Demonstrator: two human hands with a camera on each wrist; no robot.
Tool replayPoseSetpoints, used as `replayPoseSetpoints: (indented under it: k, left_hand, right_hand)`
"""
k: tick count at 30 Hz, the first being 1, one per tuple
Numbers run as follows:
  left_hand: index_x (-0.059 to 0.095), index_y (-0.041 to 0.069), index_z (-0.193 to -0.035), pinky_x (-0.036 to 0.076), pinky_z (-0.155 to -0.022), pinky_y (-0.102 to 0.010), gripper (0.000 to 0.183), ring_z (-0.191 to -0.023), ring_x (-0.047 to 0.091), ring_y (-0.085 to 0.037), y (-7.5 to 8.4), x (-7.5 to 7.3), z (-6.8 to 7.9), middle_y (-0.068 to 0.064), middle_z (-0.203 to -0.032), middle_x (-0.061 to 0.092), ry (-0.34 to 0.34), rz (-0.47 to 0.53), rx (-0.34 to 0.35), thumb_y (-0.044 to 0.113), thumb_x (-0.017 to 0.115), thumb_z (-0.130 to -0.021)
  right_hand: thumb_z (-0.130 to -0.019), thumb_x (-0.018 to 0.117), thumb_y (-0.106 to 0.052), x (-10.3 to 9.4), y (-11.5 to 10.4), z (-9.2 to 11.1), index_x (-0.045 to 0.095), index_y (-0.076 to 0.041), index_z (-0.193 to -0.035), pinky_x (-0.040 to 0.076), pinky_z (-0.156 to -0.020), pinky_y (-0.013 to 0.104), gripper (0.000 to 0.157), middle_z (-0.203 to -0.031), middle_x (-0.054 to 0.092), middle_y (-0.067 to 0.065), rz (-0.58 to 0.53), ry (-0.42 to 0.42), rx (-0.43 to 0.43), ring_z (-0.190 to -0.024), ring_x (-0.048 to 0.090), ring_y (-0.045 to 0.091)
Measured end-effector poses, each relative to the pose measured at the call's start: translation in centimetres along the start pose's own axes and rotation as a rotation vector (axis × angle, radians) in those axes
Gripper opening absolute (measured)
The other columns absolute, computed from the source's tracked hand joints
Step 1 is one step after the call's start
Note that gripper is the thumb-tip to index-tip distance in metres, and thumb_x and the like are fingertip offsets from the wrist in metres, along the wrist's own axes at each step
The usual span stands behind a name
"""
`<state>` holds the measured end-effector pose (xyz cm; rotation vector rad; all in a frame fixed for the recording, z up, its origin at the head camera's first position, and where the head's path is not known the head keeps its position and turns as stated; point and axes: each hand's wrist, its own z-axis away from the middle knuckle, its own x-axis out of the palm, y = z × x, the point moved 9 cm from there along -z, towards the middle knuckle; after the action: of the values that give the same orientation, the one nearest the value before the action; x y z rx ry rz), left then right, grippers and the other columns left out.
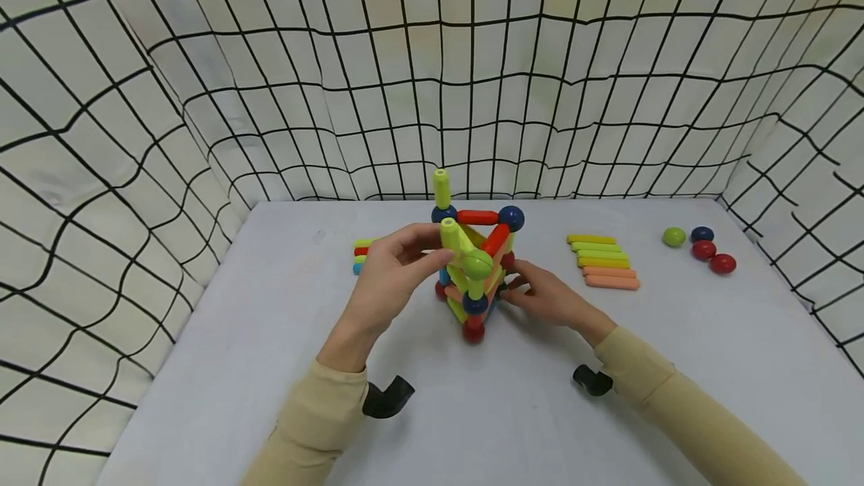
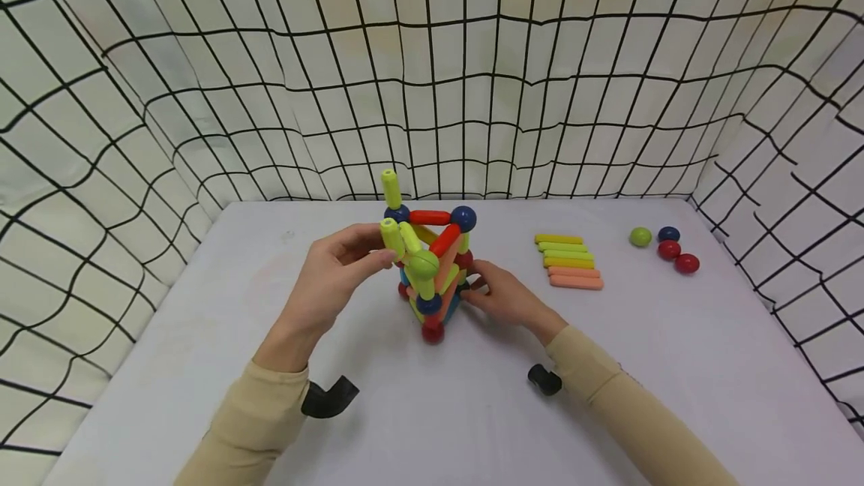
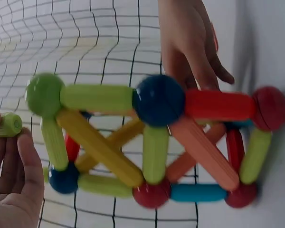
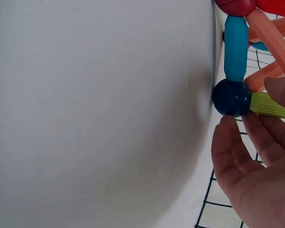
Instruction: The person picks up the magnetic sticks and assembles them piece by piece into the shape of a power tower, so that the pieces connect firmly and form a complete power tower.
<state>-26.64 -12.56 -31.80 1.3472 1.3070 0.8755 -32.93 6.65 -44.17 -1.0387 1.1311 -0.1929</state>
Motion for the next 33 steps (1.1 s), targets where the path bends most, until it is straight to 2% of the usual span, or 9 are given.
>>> replayPoseSetpoints:
  k: [4,7,10,14,20,23,27,33]
  left_hand:
    - [0.067,0.008,-0.120,0.055,-0.086,-0.032,0.029,-0.098,0.064,-0.025,1.1,1.8,-0.5,-0.007,-0.111,0.064,-0.034,-0.019,0.065,0.015,0.069,-0.092]
    - [0.066,0.007,-0.120,0.055,-0.083,-0.031,0.029,-0.095,0.063,-0.022,1.4,2.4,-0.7,-0.006,-0.108,0.064,-0.048,-0.071,0.093,0.014,0.069,-0.092]
    - [0.066,0.007,-0.120,0.055,-0.080,-0.032,0.029,-0.093,0.061,-0.020,1.5,2.6,-0.7,-0.005,-0.105,0.064,-0.046,-0.112,0.115,0.014,0.069,-0.092]
    - [0.064,0.006,-0.121,0.054,-0.079,-0.035,0.034,-0.093,0.059,-0.018,2.0,2.9,-0.5,-0.003,-0.105,0.061,-0.057,-0.201,0.196,0.012,0.072,-0.089]
    - [0.060,0.004,-0.120,0.052,-0.074,-0.028,0.046,-0.093,0.056,-0.017,2.9,3.6,0.1,-0.001,-0.101,0.056,-0.040,-0.404,0.331,0.014,0.081,-0.080]
    - [0.060,0.003,-0.118,0.053,-0.074,-0.026,0.046,-0.092,0.057,-0.016,3.4,3.5,0.2,-0.003,-0.101,0.057,-0.022,-0.423,0.368,0.013,0.082,-0.079]
    - [0.060,0.002,-0.120,0.055,-0.079,-0.027,0.045,-0.097,0.059,-0.015,3.5,2.5,0.0,-0.005,-0.106,0.059,0.039,-0.410,0.372,0.008,0.080,-0.080]
    - [0.059,0.000,-0.120,0.055,-0.086,-0.030,0.039,-0.105,0.062,-0.018,2.3,0.7,-1.2,-0.009,-0.116,0.062,0.122,-0.327,0.292,0.005,0.075,-0.085]
  right_hand:
    - [-0.097,0.061,-0.017,0.0,0.1,0.0,0.045,-0.008,-0.139,0.052,-0.090,0.043,0.046,-0.132,0.056,0.011,-0.001,0.001,0.000,-0.113,0.059,0.028]
    - [-0.097,0.062,-0.017,0.1,0.1,0.0,0.045,-0.008,-0.140,0.052,-0.091,0.043,0.047,-0.133,0.056,0.011,-0.005,0.000,0.000,-0.113,0.059,0.028]
    - [-0.096,0.062,-0.017,0.1,-0.1,0.0,0.046,-0.007,-0.139,0.052,-0.091,0.043,0.047,-0.132,0.056,0.012,-0.006,0.003,-0.004,-0.113,0.059,0.029]
    - [-0.096,0.062,-0.016,0.0,-0.1,0.0,0.046,-0.006,-0.138,0.053,-0.090,0.043,0.046,-0.132,0.056,0.013,-0.003,0.013,-0.012,-0.112,0.060,0.030]
    - [-0.097,0.062,-0.017,0.0,0.5,-0.1,0.045,-0.008,-0.139,0.051,-0.092,0.045,0.047,-0.132,0.057,0.013,-0.005,0.016,0.000,-0.114,0.059,0.032]
    - [-0.097,0.062,-0.018,-0.1,0.6,0.1,0.044,-0.008,-0.140,0.051,-0.093,0.046,0.048,-0.133,0.057,0.013,-0.011,0.021,0.007,-0.115,0.058,0.033]
    - [-0.096,0.063,-0.022,-0.4,0.6,0.4,0.047,-0.007,-0.138,0.052,-0.091,0.043,0.047,-0.128,0.061,0.011,-0.009,0.048,-0.005,-0.111,0.060,0.030]
    - [-0.094,0.067,-0.026,-0.6,0.8,0.7,0.053,-0.008,-0.132,0.055,-0.084,0.035,0.044,-0.116,0.065,0.005,0.005,0.089,-0.011,-0.103,0.062,0.022]
